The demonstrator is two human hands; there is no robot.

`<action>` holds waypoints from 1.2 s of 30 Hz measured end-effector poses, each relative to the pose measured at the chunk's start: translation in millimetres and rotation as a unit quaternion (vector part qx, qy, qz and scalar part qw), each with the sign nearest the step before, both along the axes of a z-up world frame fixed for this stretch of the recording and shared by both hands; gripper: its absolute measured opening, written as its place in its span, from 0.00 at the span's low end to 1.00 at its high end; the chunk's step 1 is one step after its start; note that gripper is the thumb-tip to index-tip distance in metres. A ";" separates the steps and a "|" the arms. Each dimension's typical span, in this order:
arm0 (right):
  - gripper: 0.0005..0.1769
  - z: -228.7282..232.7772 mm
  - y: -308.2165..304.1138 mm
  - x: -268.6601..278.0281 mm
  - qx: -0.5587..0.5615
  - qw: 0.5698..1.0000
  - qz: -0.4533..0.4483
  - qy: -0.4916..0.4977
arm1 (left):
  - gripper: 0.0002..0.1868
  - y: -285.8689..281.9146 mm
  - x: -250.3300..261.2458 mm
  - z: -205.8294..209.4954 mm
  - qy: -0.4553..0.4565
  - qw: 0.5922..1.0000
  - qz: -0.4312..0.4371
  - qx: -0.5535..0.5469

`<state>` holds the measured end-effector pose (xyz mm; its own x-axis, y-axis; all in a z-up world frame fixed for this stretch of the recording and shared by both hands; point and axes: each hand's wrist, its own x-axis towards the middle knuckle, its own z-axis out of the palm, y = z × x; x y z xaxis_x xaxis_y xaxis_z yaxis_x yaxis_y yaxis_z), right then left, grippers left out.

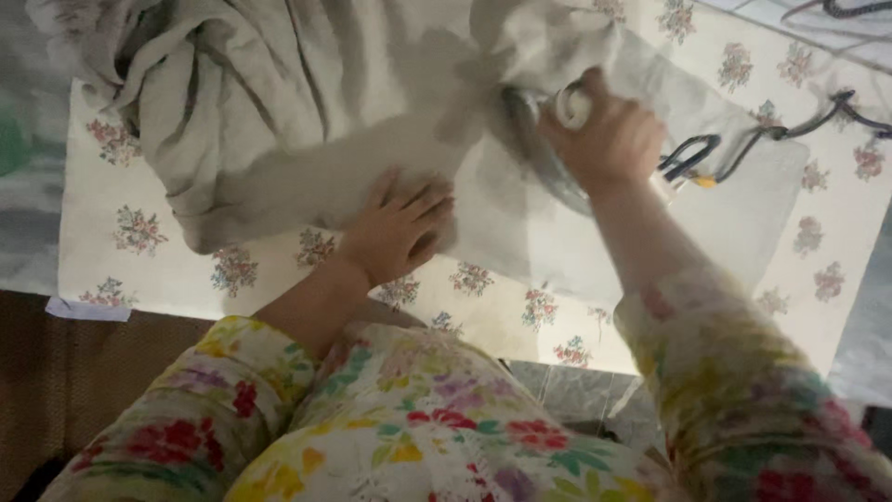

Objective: The person irons a light-colored garment on a floral-patterned ironing board. They use a steam iron to smooth the fabric, frequently adjusting the garment's position and folding sections to reach different areas. The person works methodically across the surface of the item, ensuring it is wrinkle-free.

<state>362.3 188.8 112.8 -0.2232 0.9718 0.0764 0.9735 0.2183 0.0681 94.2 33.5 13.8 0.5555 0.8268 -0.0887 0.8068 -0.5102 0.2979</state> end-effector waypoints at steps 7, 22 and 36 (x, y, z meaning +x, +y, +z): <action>0.30 -5.7 68.3 18.6 0.041 0.997 -0.052 0.048 | 0.34 2.0 6.1 8.1 0.028 1.000 0.003 -0.002; 0.31 25.1 -151.5 -28.0 -0.150 0.988 -0.012 0.029 | 0.33 1.0 -9.4 -45.0 -0.015 0.995 0.085 0.056; 0.27 0.0 13.0 33.6 0.026 0.998 -0.045 -0.029 | 0.32 0.8 -1.4 -9.4 0.013 0.998 0.061 -0.015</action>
